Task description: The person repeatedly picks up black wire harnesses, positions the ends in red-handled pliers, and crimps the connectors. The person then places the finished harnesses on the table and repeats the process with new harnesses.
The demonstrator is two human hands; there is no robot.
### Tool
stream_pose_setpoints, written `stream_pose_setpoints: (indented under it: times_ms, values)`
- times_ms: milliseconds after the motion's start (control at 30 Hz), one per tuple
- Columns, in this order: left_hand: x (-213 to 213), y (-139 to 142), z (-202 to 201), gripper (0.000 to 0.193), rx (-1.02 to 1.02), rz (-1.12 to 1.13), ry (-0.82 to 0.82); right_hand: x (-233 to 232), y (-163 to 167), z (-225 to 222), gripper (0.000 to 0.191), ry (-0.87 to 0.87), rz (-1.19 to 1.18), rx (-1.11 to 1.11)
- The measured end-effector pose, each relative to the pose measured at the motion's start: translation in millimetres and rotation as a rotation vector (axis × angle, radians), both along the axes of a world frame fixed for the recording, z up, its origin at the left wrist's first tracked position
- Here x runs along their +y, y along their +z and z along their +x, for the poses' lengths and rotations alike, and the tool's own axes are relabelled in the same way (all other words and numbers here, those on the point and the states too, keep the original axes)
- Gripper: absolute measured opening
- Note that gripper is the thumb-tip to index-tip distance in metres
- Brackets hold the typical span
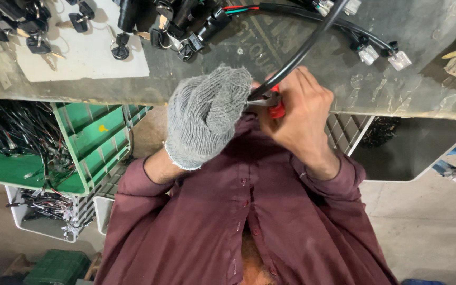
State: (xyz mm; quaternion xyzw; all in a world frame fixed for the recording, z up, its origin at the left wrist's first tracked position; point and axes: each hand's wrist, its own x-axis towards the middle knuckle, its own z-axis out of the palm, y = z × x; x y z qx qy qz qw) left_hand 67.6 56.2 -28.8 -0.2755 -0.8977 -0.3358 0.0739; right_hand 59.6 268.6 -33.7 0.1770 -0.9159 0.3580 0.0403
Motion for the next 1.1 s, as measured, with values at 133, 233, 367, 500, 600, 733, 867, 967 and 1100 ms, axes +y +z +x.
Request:
stream_pose_setpoints:
  times_ms: [133,233,367,500,600,733,867,967,1100]
  values:
    - [3.2,19.4,-6.4,0.059,-0.146,0.08,-0.004,-8.6,3.2,-1.0,0.031,-0.041,-0.052,-0.07]
    - [2.4,35.9,-14.1,0.057,-0.284,0.176,-0.045,-12.4,0.1,-12.4,0.033,-0.077,-0.029,0.024]
    - [-18.5,46.3,-24.8,0.06,-0.794,0.499,-0.336,-13.3,-4.5,-28.4,0.037,0.106,-0.158,0.178]
    - [-26.5,49.5,-25.5,0.066,-0.98,0.461,-0.35,-12.2,-7.5,-37.9,0.046,0.273,-0.344,0.066]
    - [-25.2,58.3,-24.4,0.063,-0.843,0.455,-0.286,-8.1,-10.6,-36.5,0.045,0.183,-0.216,-0.155]
    - [-10.9,56.0,-18.0,0.054,-0.318,0.047,0.009,-5.6,-18.7,-23.0,0.038,0.194,-0.206,-0.039]
    - [-12.2,26.3,-10.2,0.05,-0.184,-0.092,0.079,-13.8,-27.0,-17.5,0.032,0.006,0.001,0.002]
    - [-43.2,16.8,-6.2,0.048,-0.173,-0.1,0.22,-14.3,-20.4,-27.7,0.052,-0.016,0.183,0.138]
    - [-121.4,33.2,-25.7,0.046,0.032,-0.267,0.778,-0.6,3.3,-47.5,0.057,0.066,0.217,0.176]
